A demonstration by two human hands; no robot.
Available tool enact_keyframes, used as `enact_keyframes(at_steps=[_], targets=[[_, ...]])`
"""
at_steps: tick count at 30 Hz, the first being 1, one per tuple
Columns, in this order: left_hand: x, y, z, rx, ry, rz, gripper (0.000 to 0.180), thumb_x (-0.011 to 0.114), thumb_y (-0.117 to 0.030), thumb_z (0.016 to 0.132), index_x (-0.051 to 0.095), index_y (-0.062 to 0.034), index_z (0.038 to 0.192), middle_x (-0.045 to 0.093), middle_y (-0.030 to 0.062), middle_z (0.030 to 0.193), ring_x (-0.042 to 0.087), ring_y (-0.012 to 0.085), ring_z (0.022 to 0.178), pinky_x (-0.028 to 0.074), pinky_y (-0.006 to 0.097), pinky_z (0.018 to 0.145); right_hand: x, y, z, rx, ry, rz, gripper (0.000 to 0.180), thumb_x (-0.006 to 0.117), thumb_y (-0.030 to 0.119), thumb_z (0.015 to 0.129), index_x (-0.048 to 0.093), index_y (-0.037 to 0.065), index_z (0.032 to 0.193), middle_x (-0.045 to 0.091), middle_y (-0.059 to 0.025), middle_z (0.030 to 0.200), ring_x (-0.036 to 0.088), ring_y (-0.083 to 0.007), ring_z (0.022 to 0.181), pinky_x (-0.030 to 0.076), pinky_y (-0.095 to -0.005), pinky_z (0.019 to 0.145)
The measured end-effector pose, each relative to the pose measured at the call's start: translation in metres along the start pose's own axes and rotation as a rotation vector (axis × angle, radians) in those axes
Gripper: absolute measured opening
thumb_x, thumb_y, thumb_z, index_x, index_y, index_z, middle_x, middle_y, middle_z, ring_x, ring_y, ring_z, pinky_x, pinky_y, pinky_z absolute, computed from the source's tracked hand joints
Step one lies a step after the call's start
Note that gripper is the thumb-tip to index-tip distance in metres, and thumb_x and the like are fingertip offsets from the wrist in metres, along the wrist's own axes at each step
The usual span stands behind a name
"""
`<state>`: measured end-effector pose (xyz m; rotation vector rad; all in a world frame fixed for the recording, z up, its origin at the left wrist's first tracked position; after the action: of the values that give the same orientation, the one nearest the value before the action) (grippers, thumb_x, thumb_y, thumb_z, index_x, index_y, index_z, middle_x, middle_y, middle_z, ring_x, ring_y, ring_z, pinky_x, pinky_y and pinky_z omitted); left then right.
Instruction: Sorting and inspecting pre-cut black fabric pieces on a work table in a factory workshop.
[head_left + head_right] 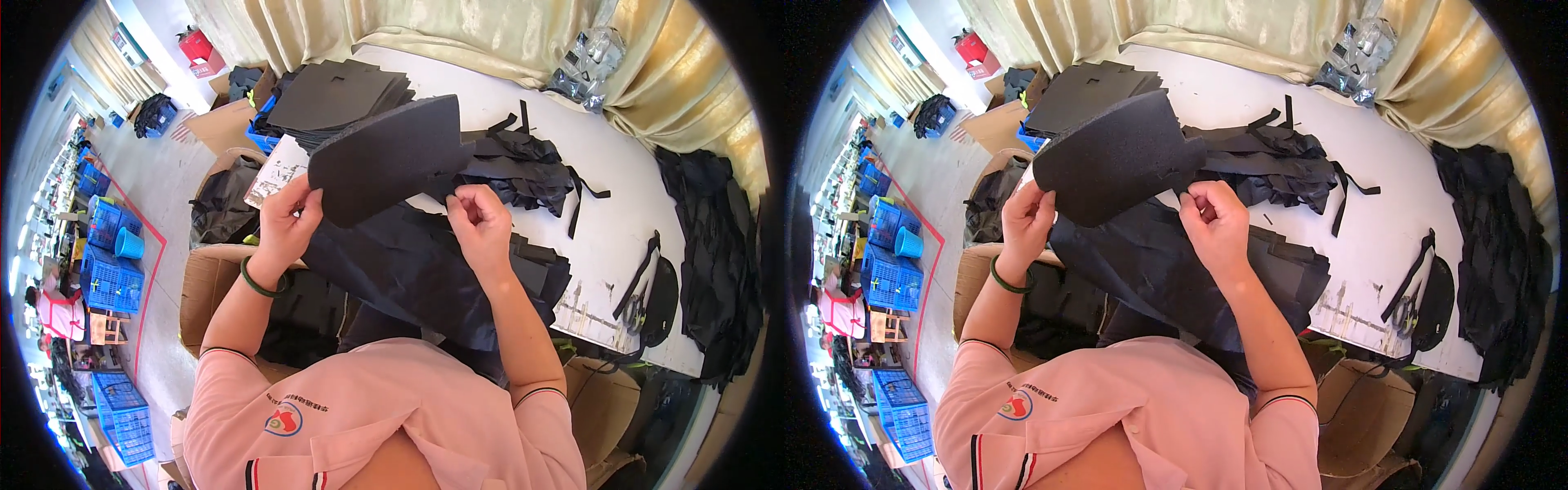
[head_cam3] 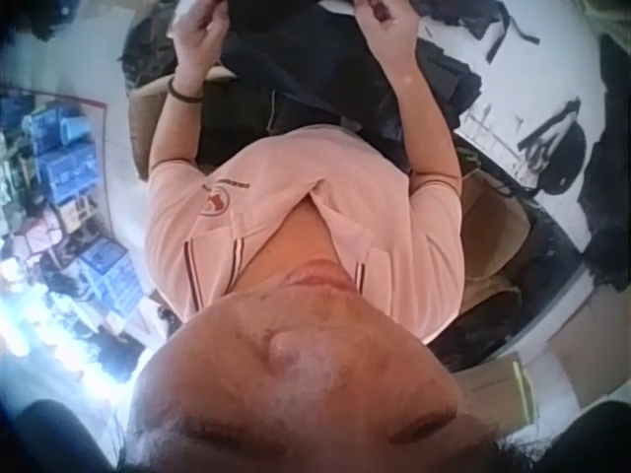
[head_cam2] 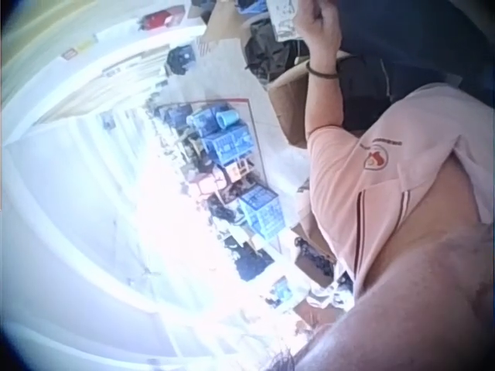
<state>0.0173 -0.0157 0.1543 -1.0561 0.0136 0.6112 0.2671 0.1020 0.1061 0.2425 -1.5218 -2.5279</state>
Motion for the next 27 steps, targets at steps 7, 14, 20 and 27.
enact_keyframes(at_steps=[7,14,20,27], targets=[[0.004,-0.015,-0.003,0.186,0.448,0.108,0.026,0.061,0.001,0.088,0.067,0.001,0.113,0.07,0.0107,0.098,0.066,0.0194,0.088,0.051,0.029,0.081,-0.006,-0.001,-0.009,-0.046,0.059,-0.033,0.008,0.068,-0.003,0.081,0.063,0.002,0.084,0.053,-0.0004,0.078,0.045,-0.0053,0.058,0.037,-0.022,0.051],[0.063,-0.019,0.001,0.149,0.588,-0.081,0.055,0.078,-0.016,0.081,0.058,-0.0054,0.131,0.051,0.0128,0.127,0.055,0.0223,0.111,0.049,0.035,0.092,0.011,0.017,-0.017,-0.16,0.223,0.026,0.014,0.064,-0.006,0.082,0.064,0.002,0.093,0.057,-0.0063,0.088,0.055,-0.0133,0.075,0.045,-0.0255,0.064],[0.093,-0.031,0.001,0.574,0.288,0.307,0.04,0.077,-0.001,0.069,0.069,-0.0063,0.108,0.065,0.0055,0.094,0.064,0.0251,0.087,0.049,0.035,0.078,-0.008,0.013,-0.017,0.54,0.552,0.646,0.042,0.054,0.035,0.1,0.058,0.003,0.127,0.059,-0.0026,0.115,0.056,-0.0132,0.105,0.046,-0.0281,0.093],[0.105,-0.046,0.01,0.681,0.393,0.423,0.037,0.074,0.003,0.065,0.07,-0.0066,0.101,0.066,0.007,0.097,0.063,0.0248,0.083,0.048,0.035,0.074,-0.027,0.041,-0.026,0.64,0.694,0.464,0.041,0.062,0.016,0.093,0.054,0.001,0.13,0.063,-0.0034,0.116,0.057,-0.0103,0.103,0.048,-0.0282,0.09]])
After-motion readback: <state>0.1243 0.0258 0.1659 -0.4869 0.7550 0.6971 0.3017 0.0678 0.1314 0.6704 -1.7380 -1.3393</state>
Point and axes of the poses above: each hand's wrist, its own z-axis towards the middle knuckle, its own x-axis out of the palm, y = z × x, the point moved 4 cm from there along z, towards the middle knuckle
